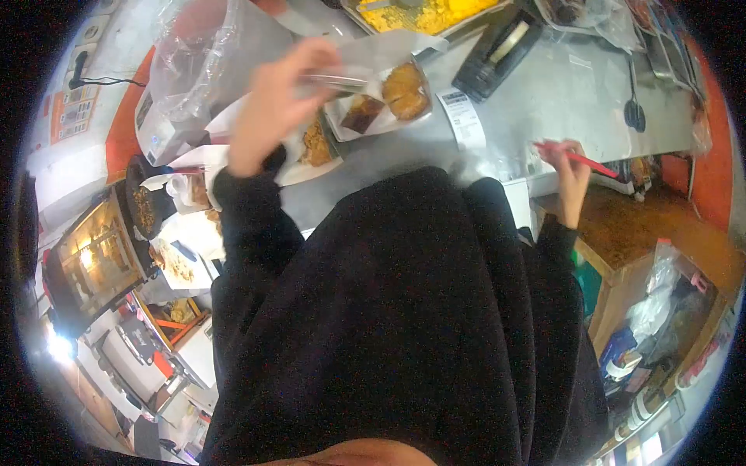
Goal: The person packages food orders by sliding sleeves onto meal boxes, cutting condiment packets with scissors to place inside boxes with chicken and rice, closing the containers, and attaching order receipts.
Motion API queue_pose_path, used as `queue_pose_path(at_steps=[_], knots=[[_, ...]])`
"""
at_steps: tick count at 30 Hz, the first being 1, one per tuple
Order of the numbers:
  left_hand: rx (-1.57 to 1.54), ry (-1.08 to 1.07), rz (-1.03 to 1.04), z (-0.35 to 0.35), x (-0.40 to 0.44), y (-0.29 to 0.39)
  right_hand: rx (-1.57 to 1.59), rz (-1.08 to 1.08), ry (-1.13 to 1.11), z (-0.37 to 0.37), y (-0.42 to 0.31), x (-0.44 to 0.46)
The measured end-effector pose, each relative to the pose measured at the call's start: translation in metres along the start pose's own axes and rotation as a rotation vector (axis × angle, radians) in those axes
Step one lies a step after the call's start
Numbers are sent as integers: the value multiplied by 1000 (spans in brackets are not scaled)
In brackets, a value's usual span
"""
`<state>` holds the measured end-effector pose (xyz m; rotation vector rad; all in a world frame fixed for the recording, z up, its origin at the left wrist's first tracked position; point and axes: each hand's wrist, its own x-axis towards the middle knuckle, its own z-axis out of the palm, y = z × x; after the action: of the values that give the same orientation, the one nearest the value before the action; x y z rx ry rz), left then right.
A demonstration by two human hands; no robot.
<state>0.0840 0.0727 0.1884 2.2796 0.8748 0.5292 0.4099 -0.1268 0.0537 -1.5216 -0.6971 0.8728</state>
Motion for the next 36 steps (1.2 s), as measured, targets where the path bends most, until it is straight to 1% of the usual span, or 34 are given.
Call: queue_pose_path(at_steps=[2, 4, 5, 6, 7, 8, 10, 11, 12, 13, 14, 15, 16, 18, 19, 20, 22, 23, 25, 26, 28, 29, 30, 32, 33, 34, 36], knots=[[510, -13, -57, 56, 11, -22, -125, -220, -134, 0, 16, 7], [769, 82, 88, 105, 16, -66, -32, -177, -144, 10, 28, 8], [764, 81, 93, 123, 10, -79, 6, -80, -149, 23, 23, 6], [738, 25, -4, 135, 3, -85, 46, 21, -151, 36, 19, 3], [714, -29, -96, 146, 1, -93, 6, -24, -215, 42, 27, 4], [713, -29, -85, 146, 4, -82, -35, -73, -279, 47, 39, 9], [762, 453, -58, 140, 0, -36, 2, -90, -285, 55, 56, 14], [638, 403, -122, 143, -3, -14, 42, -116, -305, 59, 63, 17], [560, 259, -54, 163, -10, -9, 39, -110, -305, 64, 68, 18], [483, 118, 14, 189, -18, -8, 31, -105, -246, 70, 73, 20], [295, 113, 32, 212, -21, -3, 24, -101, -187, 74, 80, 24], [107, 108, 47, 233, -26, 0, 80, -128, -201, 76, 95, 29], [108, 111, 44, 251, -32, -7, 80, -127, -204, 77, 101, 26], [8, 238, -44, 279, -36, -25, -131, -359, -169, 82, 107, 25], [-27, 283, 0, 287, -38, -35, -119, -359, -122, 83, 110, 24], [-31, 282, -8, 287, -39, -35, -123, -352, -128, 84, 109, 22], [-104, 270, -88, 284, -39, -36, -184, -449, -173, 86, 104, 21], [-103, 272, -91, 283, -38, -37, -182, -449, -177, 86, 101, 21], [-139, 285, -127, 284, -37, -38, -316, -589, -412, 87, 98, 19], [-142, 283, -134, 283, -37, -37, -316, -582, -416, 86, 96, 19], [-184, 281, -135, 281, -37, -36, -374, -498, -103, 87, 94, 16], [-182, 284, -139, 280, -36, -37, -355, -574, -148, 87, 98, 18], [-149, 284, -134, 281, -36, -36, -352, -572, -151, 89, 101, 19], [-120, 277, -132, 281, -38, -36, -401, -586, -54, 88, 102, 19], [-122, 285, -114, 282, -38, -37, -336, -537, -42, 90, 98, 17], [-123, 295, -96, 282, -36, -38, -337, -538, -42, 90, 97, 17], [-122, 299, -96, 282, -36, -38, -316, -590, -245, 88, 97, 15]])
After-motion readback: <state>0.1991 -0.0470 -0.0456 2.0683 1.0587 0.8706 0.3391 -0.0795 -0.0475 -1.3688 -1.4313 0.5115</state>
